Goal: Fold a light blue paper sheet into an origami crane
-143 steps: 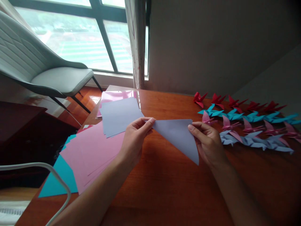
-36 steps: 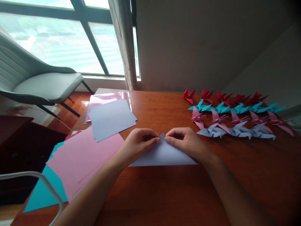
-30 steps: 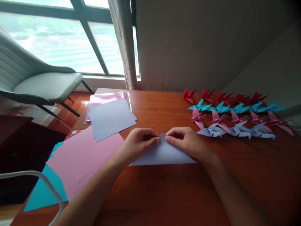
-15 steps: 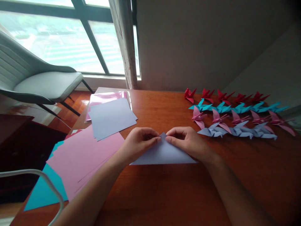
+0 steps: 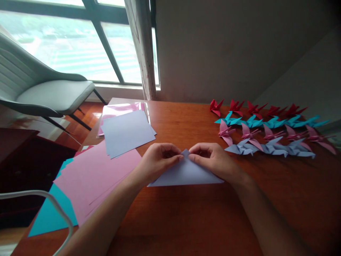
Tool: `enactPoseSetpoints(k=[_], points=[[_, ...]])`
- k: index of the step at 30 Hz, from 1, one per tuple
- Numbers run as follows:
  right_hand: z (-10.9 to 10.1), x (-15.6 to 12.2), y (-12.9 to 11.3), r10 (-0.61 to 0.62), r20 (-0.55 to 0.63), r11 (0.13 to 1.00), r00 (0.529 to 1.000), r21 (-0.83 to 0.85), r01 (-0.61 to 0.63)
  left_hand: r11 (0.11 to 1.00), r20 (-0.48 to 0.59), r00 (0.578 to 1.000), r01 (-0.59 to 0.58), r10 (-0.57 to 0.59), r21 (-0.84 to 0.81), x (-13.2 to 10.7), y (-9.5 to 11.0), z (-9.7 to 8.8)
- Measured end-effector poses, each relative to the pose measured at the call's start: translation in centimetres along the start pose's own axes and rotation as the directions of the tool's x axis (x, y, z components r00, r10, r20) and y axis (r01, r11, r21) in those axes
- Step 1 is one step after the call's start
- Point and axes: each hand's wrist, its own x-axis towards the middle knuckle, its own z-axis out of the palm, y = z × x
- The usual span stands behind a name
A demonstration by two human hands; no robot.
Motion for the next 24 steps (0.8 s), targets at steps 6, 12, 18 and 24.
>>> enactPoseSetpoints(k=[6, 12, 18, 24], points=[[-0.06, 0.11, -0.06, 0.01, -0.003, 1.0, 1.0, -0.015, -0.01, 1.0, -0.007, 1.0, 0.003, -0.003, 0.018, -0.05, 0.03, 0.01], [-0.02, 0.06, -0.12, 0.016, -0.015, 0.999, 1.0, -0.031, -0.017, 1.0, 0.016, 1.0, 0.004, -0.005, 0.012, 0.09, -0.11, -0.07], [-0.03, -0.05, -0.29, 0.015, -0.028, 0.999, 0.999, -0.048, -0.016, 0.999, 0.013, 1.0, -0.009, 0.009, 0.043, 0.17, -0.33, -0.11], [0.02, -0.04, -0.31, 0.009, -0.03, 0.999, 1.0, -0.043, -0.011, 0.998, 0.02, 1.0, -0.011, 0.01, 0.055, 0.17, -0.38, -0.15]])
